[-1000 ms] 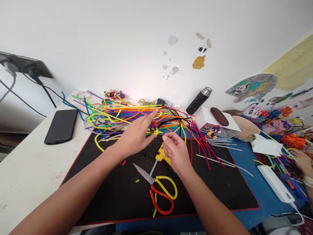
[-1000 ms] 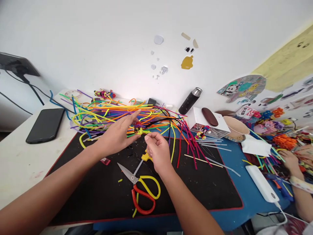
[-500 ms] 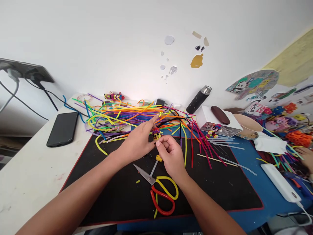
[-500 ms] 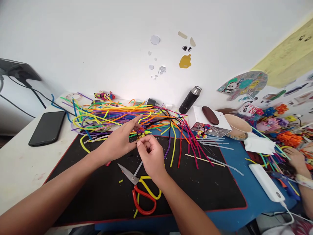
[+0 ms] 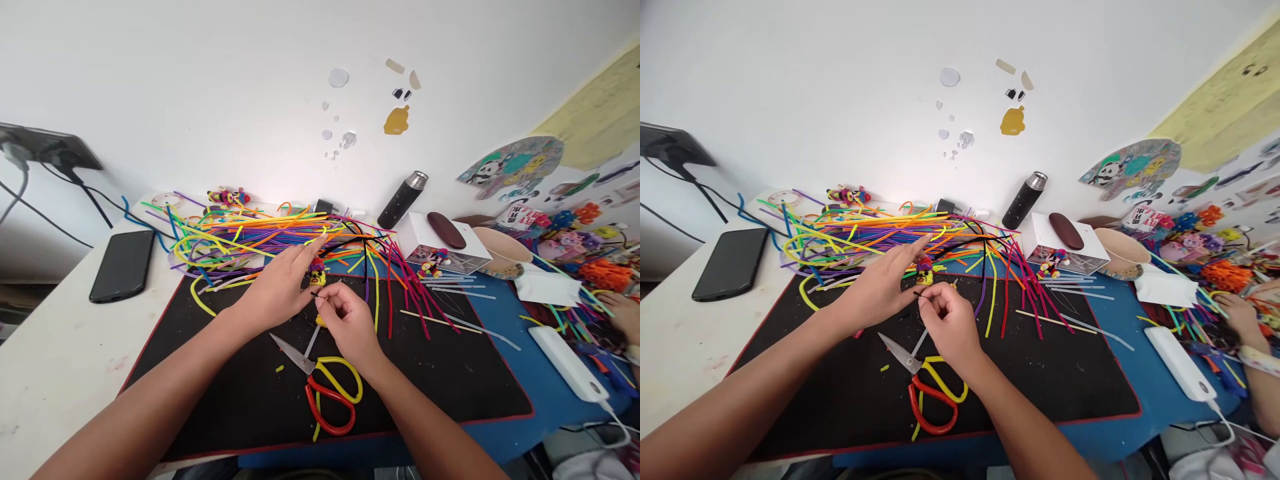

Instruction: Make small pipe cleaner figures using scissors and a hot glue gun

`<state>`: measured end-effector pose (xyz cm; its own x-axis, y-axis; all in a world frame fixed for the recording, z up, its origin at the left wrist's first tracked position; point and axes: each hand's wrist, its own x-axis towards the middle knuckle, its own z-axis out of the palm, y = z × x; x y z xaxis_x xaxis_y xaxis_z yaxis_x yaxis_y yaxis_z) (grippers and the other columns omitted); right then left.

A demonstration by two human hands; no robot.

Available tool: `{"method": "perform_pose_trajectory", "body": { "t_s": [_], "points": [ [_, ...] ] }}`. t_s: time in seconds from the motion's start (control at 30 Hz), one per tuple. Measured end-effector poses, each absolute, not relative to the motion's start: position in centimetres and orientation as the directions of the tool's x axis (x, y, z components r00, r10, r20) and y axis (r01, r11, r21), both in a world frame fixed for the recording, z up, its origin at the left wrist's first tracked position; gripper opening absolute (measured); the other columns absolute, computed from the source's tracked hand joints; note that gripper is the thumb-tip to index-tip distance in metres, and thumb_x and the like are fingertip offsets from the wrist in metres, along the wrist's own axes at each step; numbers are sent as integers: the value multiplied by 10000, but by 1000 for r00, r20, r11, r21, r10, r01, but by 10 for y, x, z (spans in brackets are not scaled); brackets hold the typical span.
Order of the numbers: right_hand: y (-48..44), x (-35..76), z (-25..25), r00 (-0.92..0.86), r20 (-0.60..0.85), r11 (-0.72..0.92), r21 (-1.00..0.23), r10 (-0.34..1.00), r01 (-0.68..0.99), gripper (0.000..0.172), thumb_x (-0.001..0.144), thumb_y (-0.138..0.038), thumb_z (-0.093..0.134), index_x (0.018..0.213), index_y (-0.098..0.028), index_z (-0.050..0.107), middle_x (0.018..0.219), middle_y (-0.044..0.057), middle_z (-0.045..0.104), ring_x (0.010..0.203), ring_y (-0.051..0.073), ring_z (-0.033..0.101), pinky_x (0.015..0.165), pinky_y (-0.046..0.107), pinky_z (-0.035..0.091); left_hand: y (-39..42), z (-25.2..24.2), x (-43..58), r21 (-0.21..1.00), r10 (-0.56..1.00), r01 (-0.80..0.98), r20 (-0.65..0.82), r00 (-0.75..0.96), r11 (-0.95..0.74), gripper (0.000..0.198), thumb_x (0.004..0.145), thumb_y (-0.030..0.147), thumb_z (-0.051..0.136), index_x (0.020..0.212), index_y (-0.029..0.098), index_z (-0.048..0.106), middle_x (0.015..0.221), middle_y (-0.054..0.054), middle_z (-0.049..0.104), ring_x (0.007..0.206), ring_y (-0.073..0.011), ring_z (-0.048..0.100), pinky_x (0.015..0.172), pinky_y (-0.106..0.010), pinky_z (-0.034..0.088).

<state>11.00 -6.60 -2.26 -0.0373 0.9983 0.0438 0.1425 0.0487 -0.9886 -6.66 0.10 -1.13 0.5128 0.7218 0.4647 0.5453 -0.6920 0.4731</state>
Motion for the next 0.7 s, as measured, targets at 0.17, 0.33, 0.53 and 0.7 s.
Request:
{"method": "perform_pose_trajectory", "body": {
  "t_s": [0.17, 0.33, 0.53, 0.7],
  "points": [
    [-64, 115, -21, 45, -49, -44, -995, 998, -93, 270, 872, -442, 774, 847, -215, 630, 564, -111, 380, 476, 76, 286, 459, 219, 262, -1, -9, -65, 420, 686, 545, 504, 525, -726, 931, 956, 159, 623, 1725, 282, 112, 1294, -141, 649, 1176, -322, 636, 1019, -490, 552],
    [-62, 118, -19, 66, -138, -115, -955, 988, -273, 308, 835, -448, 825, 825, -209, 632, 492, -131, 371, 416, 53, 241, 417, 202, 193, -3, -7, -64, 360, 655, 557, 535, 534, -748, 893, 998, 214, 623, 1727, 277, 111, 1298, -141, 647, 1171, -317, 634, 1031, -472, 542],
    [-61, 117, -13, 48, -209, -176, -909, 977, -378, 338, 788, -465, 857, 799, -197, 651, 470, -135, 342, 406, 45, 234, 408, 193, 160, -4, -8, -63, 280, 608, 562, 558, 565, -778, 867, 1010, 195, 608, 1726, 223, 119, 1239, -151, 655, 1124, -317, 635, 997, -462, 550],
    [-61, 115, -11, 42, -238, -199, -885, 970, -420, 329, 772, -449, 854, 784, -192, 650, 460, -136, 333, 398, 38, 227, 406, 193, 134, -4, -9, -62, 209, 570, 570, 581, 580, -794, 860, 1025, 217, 612, 1725, 189, 114, 1214, -163, 674, 1094, -321, 650, 952, -453, 562]
  ]
}}
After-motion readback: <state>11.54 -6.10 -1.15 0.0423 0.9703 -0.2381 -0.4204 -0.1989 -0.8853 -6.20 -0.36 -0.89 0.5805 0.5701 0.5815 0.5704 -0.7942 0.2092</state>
